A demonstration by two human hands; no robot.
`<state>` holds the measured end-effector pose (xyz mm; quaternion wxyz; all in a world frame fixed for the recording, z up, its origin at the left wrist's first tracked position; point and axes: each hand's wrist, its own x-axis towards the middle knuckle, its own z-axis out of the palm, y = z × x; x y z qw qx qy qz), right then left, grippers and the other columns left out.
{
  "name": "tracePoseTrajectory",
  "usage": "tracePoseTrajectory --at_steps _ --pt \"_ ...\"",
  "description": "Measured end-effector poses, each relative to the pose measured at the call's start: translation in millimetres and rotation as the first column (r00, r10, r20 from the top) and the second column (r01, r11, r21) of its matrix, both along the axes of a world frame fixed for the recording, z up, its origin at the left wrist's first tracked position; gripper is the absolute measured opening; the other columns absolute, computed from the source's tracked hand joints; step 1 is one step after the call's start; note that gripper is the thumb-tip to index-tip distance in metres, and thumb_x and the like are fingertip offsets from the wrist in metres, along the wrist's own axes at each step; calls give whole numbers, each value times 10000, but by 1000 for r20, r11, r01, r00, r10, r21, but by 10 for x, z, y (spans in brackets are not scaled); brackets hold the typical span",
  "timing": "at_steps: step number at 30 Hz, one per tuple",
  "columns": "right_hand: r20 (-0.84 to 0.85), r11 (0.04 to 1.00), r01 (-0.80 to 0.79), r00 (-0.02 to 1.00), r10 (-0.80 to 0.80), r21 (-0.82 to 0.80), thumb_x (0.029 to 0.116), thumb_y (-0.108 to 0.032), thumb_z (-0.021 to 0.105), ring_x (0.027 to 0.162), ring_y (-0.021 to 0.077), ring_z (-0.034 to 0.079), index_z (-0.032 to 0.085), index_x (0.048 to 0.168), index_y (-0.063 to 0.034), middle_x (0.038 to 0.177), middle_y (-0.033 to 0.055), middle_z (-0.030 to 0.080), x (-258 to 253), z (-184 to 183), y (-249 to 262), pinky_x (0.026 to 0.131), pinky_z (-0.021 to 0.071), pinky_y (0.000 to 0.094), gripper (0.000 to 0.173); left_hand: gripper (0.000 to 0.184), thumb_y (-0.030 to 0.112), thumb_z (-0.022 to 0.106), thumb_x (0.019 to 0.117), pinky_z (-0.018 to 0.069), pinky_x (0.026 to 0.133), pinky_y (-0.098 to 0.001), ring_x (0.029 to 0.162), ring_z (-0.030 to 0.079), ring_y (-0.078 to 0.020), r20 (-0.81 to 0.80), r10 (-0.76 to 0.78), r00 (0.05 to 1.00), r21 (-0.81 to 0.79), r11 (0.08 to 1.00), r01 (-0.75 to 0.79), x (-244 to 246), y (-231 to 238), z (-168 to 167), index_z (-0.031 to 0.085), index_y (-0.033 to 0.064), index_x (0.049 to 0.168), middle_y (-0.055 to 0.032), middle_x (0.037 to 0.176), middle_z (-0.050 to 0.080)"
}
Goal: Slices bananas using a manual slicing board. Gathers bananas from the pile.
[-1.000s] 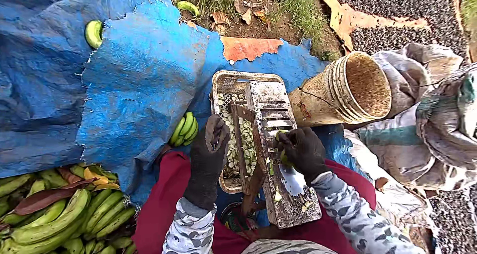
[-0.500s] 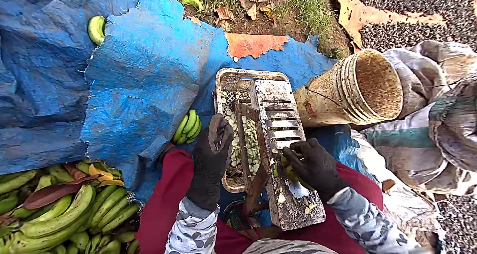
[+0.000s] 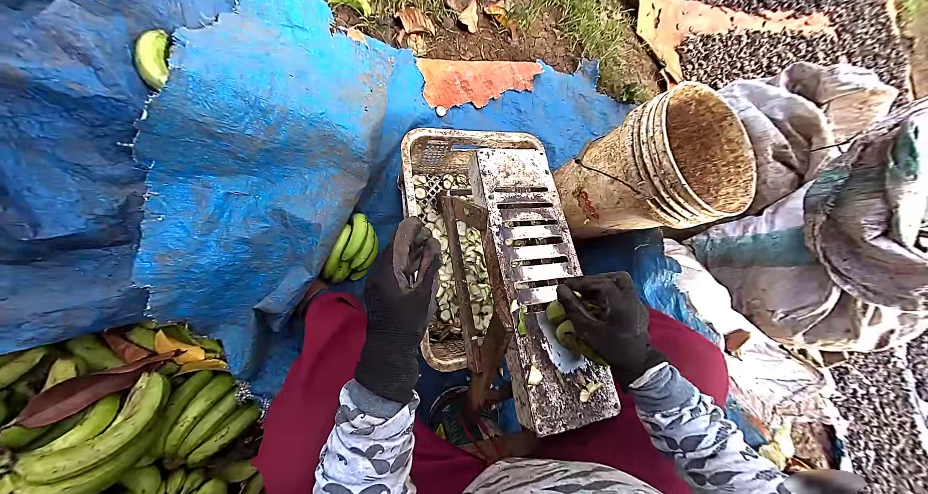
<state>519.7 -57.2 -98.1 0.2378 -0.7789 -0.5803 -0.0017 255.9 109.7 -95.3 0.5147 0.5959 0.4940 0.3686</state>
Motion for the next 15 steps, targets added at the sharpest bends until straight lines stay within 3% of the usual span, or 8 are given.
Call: tracePoseTrajectory --at_steps 2,4,8,10,12,15 --pt "34 999 -41 999 42 -22 911 -449 721 903 222 675 774 1036 -105 998 136 691 -20 51 -149 747 576 350 370 489 169 670 987 556 954 -292 1125 665 -111 5 2 1000 -20 1000 -2 -21 -5 7 532 80 1448 -92 1333 651" --pt "97 997 -66 993 70 -39 907 -461 704 844 231 675 784 994 -113 943 138 701 -7 99 -241 698 559 351 368 494 163 665 990 556 936 -277 1112 664 -96 19 6 1000 -36 999 -5 -45 -22 18 521 93 1457 -81 1333 649" --pt "171 998 -2 985 -9 66 938 -327 650 793 241 665 724 859 -74 854 133 687 -142 -5 -132 680 545 333 275 491 165 661 991 552 958 -265 1127 668 -100 44 26 999 -11 1000 -26 -41 -3 20 524 44 1447 -115 1325 653" --pt "170 992 105 979 -116 73 935 -282 637 805 310 664 693 849 -14 880 186 669 -205 -69 113 689 550 403 287 495 136 673 978 549 967 -259 1131 667 -97 49 35 998 -1 999 -35 -41 -5 6 528 28 1439 -121 1321 653" --pt "130 972 226 968 -216 -70 929 -223 641 848 420 663 691 910 57 956 261 639 -233 -54 519 708 544 541 285 500 116 668 978 545 963 -254 1130 664 -91 57 33 998 -8 999 -32 -40 2 9 518 32 1447 -123 1336 644" --pt "143 913 301 952 -271 -275 991 -241 604 976 447 655 660 1032 37 1065 269 623 -128 -66 1055 782 544 601 287 492 127 666 984 558 945 -263 1116 668 -93 59 24 998 -6 1000 -24 -26 12 4 524 57 1449 -106 1327 650"
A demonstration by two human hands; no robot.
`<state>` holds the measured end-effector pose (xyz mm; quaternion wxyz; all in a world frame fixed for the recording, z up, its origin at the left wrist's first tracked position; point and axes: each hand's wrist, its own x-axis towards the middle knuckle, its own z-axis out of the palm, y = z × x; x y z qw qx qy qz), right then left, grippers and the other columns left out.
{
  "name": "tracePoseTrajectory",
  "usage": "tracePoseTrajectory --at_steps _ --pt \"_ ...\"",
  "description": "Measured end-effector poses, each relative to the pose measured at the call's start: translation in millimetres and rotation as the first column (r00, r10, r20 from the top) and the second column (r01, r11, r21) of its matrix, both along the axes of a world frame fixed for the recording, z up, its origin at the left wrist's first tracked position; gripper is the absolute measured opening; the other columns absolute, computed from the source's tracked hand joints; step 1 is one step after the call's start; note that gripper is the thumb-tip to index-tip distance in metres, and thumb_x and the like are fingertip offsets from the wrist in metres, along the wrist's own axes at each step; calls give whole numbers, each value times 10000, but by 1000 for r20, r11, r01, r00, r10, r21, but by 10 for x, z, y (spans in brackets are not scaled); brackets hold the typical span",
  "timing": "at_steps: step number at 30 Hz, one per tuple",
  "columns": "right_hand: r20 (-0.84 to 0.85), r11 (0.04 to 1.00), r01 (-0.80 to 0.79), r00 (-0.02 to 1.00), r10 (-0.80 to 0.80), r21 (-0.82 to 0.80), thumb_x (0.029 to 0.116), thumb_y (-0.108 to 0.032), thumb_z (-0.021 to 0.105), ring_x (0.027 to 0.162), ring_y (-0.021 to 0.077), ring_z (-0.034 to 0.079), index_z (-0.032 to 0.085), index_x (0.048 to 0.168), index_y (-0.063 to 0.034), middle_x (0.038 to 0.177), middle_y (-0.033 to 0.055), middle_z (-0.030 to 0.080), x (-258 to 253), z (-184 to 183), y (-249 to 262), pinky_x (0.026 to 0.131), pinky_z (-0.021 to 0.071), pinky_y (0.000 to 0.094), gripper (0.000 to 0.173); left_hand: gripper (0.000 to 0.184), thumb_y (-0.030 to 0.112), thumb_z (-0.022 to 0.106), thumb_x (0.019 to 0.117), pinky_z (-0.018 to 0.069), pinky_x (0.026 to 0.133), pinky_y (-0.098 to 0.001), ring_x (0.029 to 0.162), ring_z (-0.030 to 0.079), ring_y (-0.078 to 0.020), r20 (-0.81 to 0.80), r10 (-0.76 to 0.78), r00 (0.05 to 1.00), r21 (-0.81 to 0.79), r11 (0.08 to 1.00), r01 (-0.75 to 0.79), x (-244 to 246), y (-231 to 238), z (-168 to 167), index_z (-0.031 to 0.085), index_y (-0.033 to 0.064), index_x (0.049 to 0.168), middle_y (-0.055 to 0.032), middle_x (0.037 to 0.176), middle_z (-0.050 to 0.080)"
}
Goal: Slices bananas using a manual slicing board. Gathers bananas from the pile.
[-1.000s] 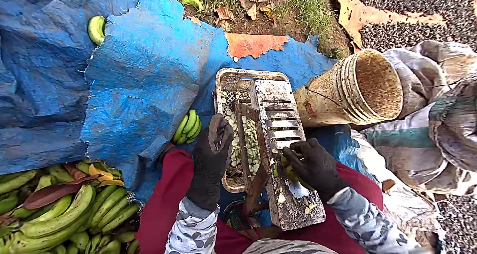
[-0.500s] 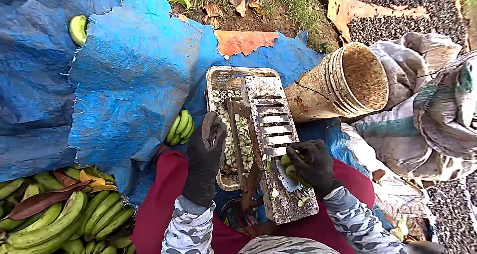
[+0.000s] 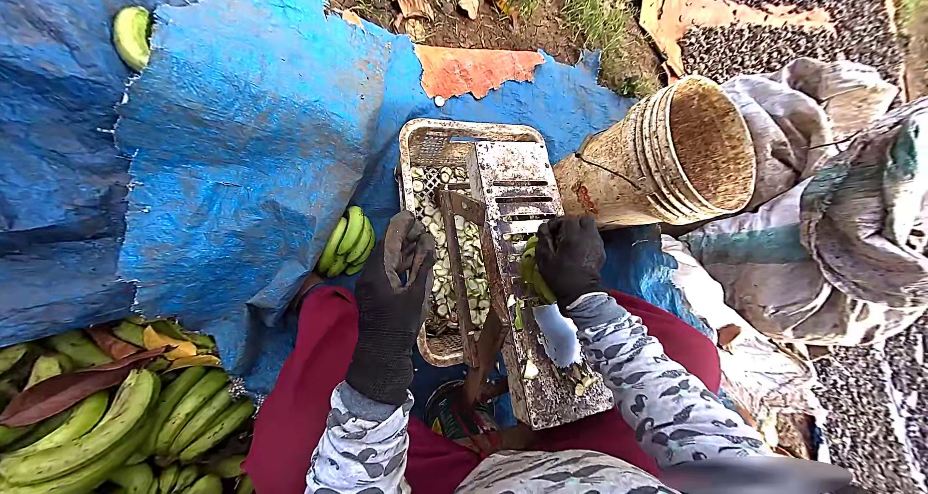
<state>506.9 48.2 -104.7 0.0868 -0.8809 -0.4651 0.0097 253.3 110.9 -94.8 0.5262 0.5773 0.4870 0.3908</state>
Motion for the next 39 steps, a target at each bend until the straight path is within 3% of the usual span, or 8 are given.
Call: tracePoseTrajectory --at_steps 9,16,21,24,27,33,36,39 --pt "52 990 -128 991 125 56 960 -204 599 795 413 690 694 926 55 956 260 662 -118 144 -747 655 568 547 278 496 162 663 986 555 952 -292 1118 665 -108 -26 -14 1000 -6 1000 14 -91 -132 29 525 60 1451 -101 1327 653" --pt "7 968 98 995 -99 -231 1034 -276 536 1080 449 663 628 1216 10 1262 276 600 230 97 782 840 539 622 351 486 151 656 993 556 932 -266 1092 671 -98 -29 8 1000 8 1000 -7 -63 -92 15 525 44 1448 -116 1311 659" --pt "-425 996 -71 901 86 51 945 -557 646 917 261 678 678 1160 -84 1040 121 698 632 387 341 799 553 535 520 485 143 656 989 551 967 -251 1123 665 -86 24 18 1000 18 1000 -18 -52 -11 40 528 32 1443 -108 1313 659" --pt "-557 940 -277 757 342 200 796 -410 789 1424 249 463 374 1585 -130 1560 105 480 811 243 22 1176 384 498 934 483 156 671 981 551 980 -271 1136 663 -99 -24 13 1000 -3 1000 -13 -44 -3 20 545 45 1434 -108 1315 659" --pt "-508 929 -355 784 358 108 645 -455 912 1445 354 427 186 1658 -225 1579 111 463 814 -36 73 1196 280 637 1268 478 195 658 996 559 947 -280 1105 670 -94 -61 6 998 -33 999 -8 -9 -1 42 540 74 1443 -88 1310 663" --pt "-329 885 -371 829 452 282 646 -506 885 1287 387 504 669 1265 -121 1352 187 582 732 -173 -1 1085 379 624 761 481 174 662 989 546 963 -273 1113 668 -92 -84 12 996 -44 999 -16 44 27 24 539 62 1441 -99 1303 667" --pt "-495 891 -290 751 438 349 679 -406 899 1464 328 395 535 1423 -89 1591 188 393 694 -251 -9 1163 392 539 886 500 203 664 990 561 964 -340 1137 665 -146 -85 -10 996 -44 999 6 66 31 -18 526 86 1456 -99 1333 650" --pt "-546 933 -257 758 355 251 707 -460 871 1363 271 517 319 1614 -183 1482 75 566 694 -242 113 1143 390 565 1097 490 226 668 988 574 929 -322 1095 676 -124 -94 -5 996 -28 1000 3 73 19 -49 543 99 1444 -79 1302 668"
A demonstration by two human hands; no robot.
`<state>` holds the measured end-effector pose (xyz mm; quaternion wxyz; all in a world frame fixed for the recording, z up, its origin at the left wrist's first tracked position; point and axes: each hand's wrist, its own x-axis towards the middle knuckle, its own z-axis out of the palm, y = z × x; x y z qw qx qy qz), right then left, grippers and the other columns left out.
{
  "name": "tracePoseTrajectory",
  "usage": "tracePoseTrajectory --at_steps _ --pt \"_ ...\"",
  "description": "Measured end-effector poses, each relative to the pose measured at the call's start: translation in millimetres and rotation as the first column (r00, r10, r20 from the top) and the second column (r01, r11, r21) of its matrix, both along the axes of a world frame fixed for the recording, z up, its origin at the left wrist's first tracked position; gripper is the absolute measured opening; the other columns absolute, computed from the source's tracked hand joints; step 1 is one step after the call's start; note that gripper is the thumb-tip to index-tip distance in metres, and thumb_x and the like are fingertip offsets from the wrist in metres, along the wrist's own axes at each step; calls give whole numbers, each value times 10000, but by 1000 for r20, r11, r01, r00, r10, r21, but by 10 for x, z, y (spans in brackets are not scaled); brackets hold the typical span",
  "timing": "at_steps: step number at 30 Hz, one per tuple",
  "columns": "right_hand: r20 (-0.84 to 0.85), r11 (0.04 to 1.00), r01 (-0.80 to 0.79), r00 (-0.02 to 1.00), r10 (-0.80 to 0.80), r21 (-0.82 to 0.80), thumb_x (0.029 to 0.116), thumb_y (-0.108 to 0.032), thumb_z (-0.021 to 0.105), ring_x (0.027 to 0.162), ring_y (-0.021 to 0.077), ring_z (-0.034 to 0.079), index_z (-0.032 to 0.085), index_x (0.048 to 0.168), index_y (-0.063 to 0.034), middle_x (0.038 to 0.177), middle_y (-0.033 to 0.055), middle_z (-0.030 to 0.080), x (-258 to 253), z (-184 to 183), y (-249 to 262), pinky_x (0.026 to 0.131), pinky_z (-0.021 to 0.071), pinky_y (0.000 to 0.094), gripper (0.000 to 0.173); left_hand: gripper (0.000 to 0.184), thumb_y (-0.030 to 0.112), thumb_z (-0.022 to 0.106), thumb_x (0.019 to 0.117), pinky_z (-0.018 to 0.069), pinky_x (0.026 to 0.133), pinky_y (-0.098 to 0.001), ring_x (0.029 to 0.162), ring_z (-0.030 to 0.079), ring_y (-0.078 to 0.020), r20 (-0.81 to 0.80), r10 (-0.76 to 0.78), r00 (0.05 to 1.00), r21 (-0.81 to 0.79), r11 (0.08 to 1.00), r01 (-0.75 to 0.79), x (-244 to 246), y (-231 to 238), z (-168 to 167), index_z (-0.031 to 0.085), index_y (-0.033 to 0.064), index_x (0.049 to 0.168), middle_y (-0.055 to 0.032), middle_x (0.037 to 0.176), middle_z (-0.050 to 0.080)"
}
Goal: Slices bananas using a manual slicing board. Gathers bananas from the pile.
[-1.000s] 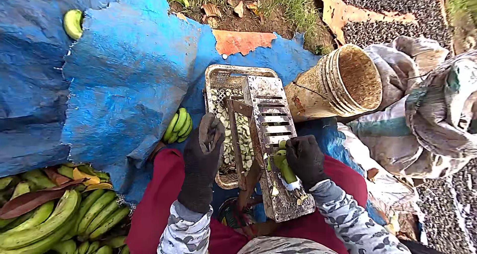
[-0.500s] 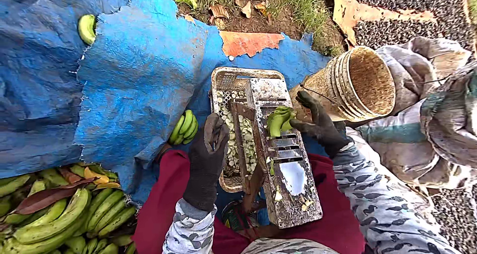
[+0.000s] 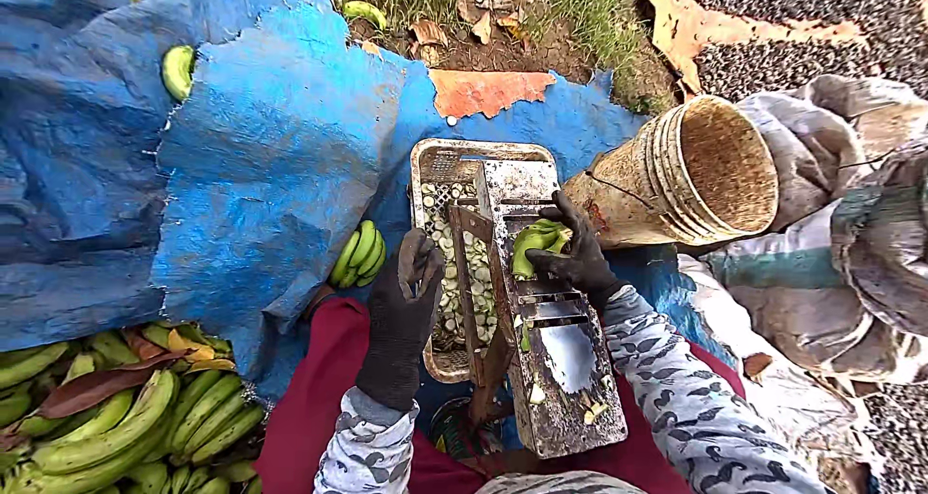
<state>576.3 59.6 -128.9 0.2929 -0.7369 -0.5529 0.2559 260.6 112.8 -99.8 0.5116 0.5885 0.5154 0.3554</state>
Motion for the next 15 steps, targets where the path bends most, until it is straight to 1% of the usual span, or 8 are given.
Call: tracePoseTrajectory --at_steps 1,3,5,6,7,9,11,15 --pt "56 1000 -1 998 1 11 747 -490 837 1309 293 545 453 1549 -180 1399 79 622 -1 0 35 1127 379 597 942 487 213 670 987 571 933 -313 1095 677 -118 -3 8 1000 11 1000 -8 -1 3 6 546 88 1441 -84 1292 674" --pt "128 991 0 992 -17 134 810 -423 794 1165 319 572 750 1114 -129 1174 113 682 -61 -26 91 1058 389 587 425 483 192 676 983 556 956 -311 1115 669 -125 -18 20 1000 13 1000 -20 8 14 33 550 74 1435 -95 1287 675" --pt "70 976 8 997 -24 219 832 -316 786 1260 318 542 703 914 -98 1263 163 630 -176 -28 96 1082 419 530 247 492 175 681 974 547 974 -323 1136 661 -142 -11 16 1000 9 1000 -15 34 21 35 547 67 1436 -107 1304 663" --pt "11 970 2 1000 -4 243 831 -295 796 1351 304 506 703 993 -88 1412 178 560 -228 -22 86 1111 437 496 279 499 187 681 977 549 974 -324 1145 660 -140 -6 9 1000 5 1000 -9 39 19 33 541 75 1444 -104 1319 659" --pt "-44 968 -23 998 35 251 816 -300 816 1432 302 449 685 1199 -54 1541 196 462 -253 -16 77 1151 420 480 474 501 191 681 979 550 987 -323 1158 660 -136 4 2 1000 9 1000 -2 36 18 28 540 73 1445 -101 1326 658" --pt "-129 982 -37 990 62 183 759 -303 863 1413 226 491 409 1555 -63 1622 156 384 -245 -26 41 1123 477 395 947 490 196 667 990 554 987 -308 1159 660 -121 26 -6 1000 10 1000 6 25 1 33 537 72 1446 -92 1323 660" --pt "-180 990 -20 983 45 139 705 -285 890 1345 216 559 216 1636 -92 1595 151 426 -212 -46 -7 1059 528 385 1166 486 200 662 993 555 973 -299 1145 664 -118 38 0 999 11 1000 -1 24 -14 40 539 68 1445 -93 1309 666" --pt "-207 998 -16 978 27 55 646 -339 907 1413 197 490 120 1654 -101 1629 127 387 -173 -28 -111 1123 467 392 1301 501 164 668 983 544 987 -282 1151 664 -117 64 30 997 39 999 -33 -10 -2 33 529 46 1449 -116 1319 661"
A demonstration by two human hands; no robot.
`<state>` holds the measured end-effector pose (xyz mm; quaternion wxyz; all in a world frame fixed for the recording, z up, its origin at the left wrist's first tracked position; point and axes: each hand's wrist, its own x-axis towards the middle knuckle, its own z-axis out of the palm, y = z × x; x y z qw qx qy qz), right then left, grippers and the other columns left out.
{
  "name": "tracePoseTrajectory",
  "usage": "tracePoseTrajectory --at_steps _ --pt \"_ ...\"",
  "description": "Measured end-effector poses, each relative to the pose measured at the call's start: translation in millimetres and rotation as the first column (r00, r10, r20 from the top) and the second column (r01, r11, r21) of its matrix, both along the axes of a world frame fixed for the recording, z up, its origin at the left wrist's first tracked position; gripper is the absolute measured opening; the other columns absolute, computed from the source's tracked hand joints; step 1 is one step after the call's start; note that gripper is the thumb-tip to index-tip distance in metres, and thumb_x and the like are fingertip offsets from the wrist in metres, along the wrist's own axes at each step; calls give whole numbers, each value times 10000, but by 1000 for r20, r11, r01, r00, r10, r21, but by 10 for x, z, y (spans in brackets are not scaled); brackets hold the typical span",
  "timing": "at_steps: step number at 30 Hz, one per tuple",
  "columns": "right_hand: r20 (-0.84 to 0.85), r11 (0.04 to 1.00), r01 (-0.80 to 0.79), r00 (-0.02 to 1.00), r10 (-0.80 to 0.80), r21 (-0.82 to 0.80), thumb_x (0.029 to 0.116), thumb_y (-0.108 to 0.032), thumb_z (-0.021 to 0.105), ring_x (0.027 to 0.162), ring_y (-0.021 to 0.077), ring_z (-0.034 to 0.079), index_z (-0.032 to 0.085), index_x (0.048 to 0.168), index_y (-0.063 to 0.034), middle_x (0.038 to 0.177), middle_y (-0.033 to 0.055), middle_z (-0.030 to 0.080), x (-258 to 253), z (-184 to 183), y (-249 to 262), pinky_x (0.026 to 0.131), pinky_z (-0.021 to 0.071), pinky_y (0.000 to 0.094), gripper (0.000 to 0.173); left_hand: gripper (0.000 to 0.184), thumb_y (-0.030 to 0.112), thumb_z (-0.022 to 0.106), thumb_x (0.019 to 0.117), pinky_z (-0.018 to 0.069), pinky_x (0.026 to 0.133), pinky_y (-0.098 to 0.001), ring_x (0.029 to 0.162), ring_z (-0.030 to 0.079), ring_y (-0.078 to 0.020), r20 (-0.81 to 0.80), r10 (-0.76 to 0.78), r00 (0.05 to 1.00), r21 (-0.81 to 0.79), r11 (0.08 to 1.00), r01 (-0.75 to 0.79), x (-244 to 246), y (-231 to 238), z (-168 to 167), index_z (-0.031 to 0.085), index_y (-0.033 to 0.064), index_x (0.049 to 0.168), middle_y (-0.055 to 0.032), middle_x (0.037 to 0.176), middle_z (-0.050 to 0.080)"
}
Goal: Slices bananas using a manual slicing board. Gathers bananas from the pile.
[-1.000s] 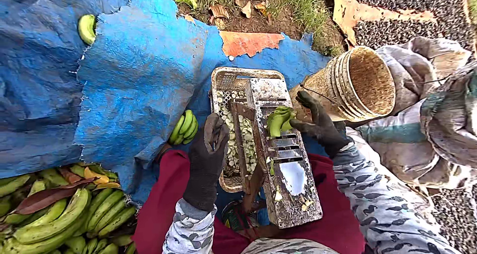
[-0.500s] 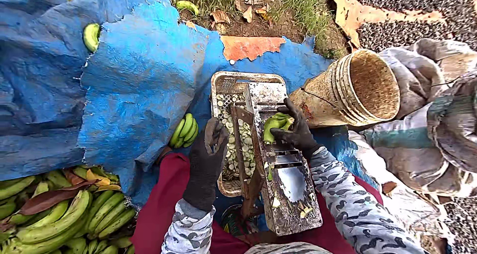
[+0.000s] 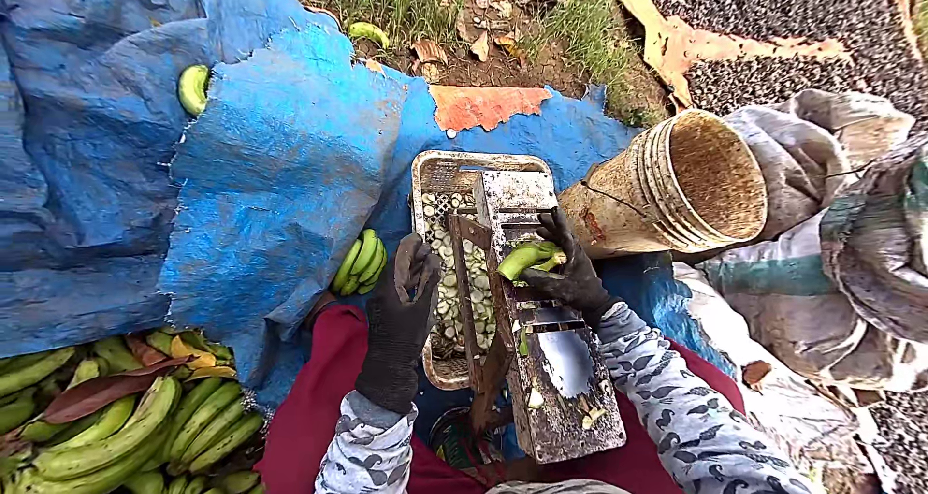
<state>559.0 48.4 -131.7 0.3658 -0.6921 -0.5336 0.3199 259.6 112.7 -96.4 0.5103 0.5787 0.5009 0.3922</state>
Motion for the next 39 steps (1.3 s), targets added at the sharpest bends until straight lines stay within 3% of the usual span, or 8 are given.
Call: tracePoseTrajectory --at_steps 5,7,10,16,23,26,29,39 --pt "99 998 37 995 -32 -50 750 -416 829 1140 229 648 448 1542 -120 1277 87 678 -6 20 133 987 524 506 927 485 218 669 989 551 971 -293 1137 663 -106 -38 -20 999 -35 999 19 26 4 30 551 78 1438 -85 1307 670" --pt "213 999 51 976 -51 4 840 -372 779 1128 290 617 751 1161 -95 1147 110 707 -75 85 189 999 474 545 425 470 219 662 993 560 938 -293 1100 672 -104 -44 -20 999 -30 999 18 44 7 44 558 77 1429 -84 1283 678" --pt "235 986 17 970 -57 168 848 -287 765 1171 287 583 720 847 -69 1143 143 668 -150 53 209 1001 478 481 223 483 185 681 979 553 952 -317 1113 669 -126 -54 -15 998 -45 999 13 48 13 54 553 78 1433 -96 1304 666" --pt "-52 998 -34 998 31 -61 648 -341 911 1399 158 505 166 1656 -164 1617 75 416 -27 60 -59 1087 507 363 1266 502 189 687 973 540 1004 -331 1162 660 -143 -55 -8 998 -9 1000 8 13 -5 35 548 66 1439 -109 1324 662" --pt "259 998 10 966 -25 61 830 -413 786 1193 315 603 752 1171 -83 1208 128 705 -241 21 183 1077 422 564 476 462 193 674 983 541 983 -337 1138 661 -136 -86 -15 996 -9 1000 15 51 10 37 567 75 1416 -99 1295 672" --pt "209 975 121 965 -160 188 879 -371 758 1160 300 599 734 1031 -72 1192 151 662 -541 -6 270 989 492 510 336 469 197 677 984 544 978 -330 1131 663 -130 -75 -15 997 -18 1000 13 76 16 37 562 82 1424 -96 1294 671" --pt "217 991 -36 976 8 126 863 -377 803 1409 304 478 643 1373 -112 1534 164 487 -686 -84 269 1132 443 506 596 474 198 674 986 540 989 -338 1143 660 -139 -90 -27 996 -19 999 26 63 18 50 558 81 1431 -103 1310 665" --pt "463 970 -14 880 -103 242 971 -510 620 1151 171 668 773 1073 -187 1097 -8 764 -473 382 -863 1199 308 571 371 469 173 668 988 548 963 -277 1112 668 -92 -4 -14 1000 -8 1000 14 25 0 65 552 64 1429 -90 1286 675"
